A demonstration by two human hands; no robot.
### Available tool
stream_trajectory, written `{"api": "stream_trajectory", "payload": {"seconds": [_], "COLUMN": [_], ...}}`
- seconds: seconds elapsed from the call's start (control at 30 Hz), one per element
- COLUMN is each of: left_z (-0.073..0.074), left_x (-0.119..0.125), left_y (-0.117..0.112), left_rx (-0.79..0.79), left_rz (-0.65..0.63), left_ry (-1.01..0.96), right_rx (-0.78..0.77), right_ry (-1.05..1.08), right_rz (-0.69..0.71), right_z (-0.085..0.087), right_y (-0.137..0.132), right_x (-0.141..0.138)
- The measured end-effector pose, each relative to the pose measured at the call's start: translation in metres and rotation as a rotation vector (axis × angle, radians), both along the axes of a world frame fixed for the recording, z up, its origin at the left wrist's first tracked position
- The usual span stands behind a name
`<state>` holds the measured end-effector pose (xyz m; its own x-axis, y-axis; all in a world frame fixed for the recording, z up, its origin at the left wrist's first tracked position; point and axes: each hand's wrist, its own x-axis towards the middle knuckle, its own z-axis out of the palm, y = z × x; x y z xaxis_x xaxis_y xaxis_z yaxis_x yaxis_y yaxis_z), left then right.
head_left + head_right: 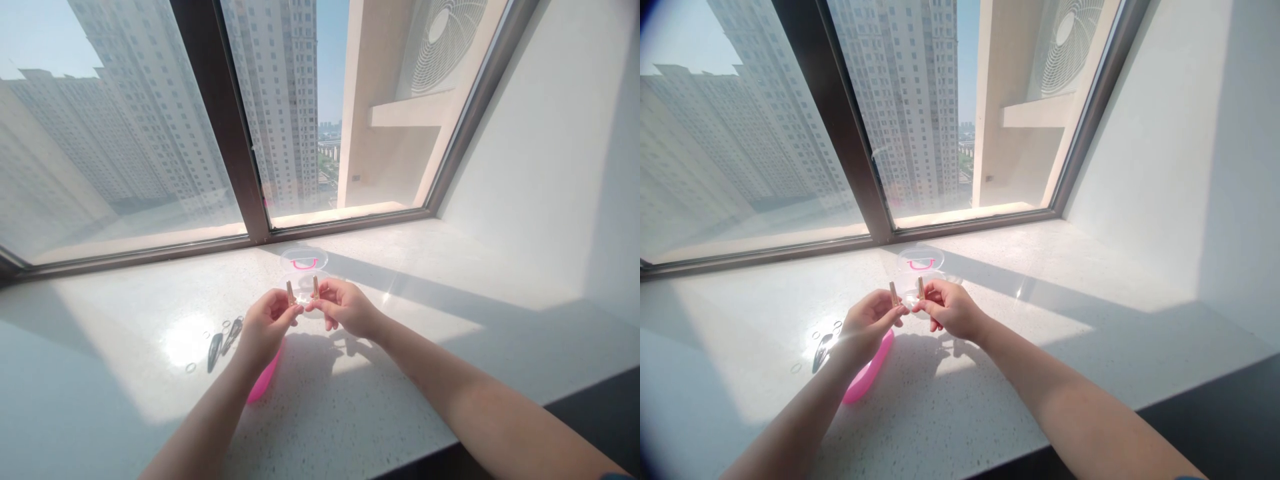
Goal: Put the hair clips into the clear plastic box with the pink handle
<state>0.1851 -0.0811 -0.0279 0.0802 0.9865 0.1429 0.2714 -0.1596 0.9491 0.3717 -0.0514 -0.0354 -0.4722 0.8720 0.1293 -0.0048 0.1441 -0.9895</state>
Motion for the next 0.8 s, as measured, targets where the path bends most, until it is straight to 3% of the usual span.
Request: {"api": "stream_trajectory", "payload": {"seconds": [0.2,0.8], "left_z": [0.0037,-0.0045], "left_x": [0.0027,0.0001], "left_y": [-0.0015,0.0005], "left_rx": [0.004,0.027], "left_rz": [0.018,-0.003], "left_ry": [0.001,0.037], "right_rx": [0.011,0.038], "right_ry": [-0.042,-0.044], "right_rz": [0.004,0.024], "right_z": [0.0017,0.0025], "right_y": [-0.0016,-0.003], "right_x": [-0.0003,0.0001]}}
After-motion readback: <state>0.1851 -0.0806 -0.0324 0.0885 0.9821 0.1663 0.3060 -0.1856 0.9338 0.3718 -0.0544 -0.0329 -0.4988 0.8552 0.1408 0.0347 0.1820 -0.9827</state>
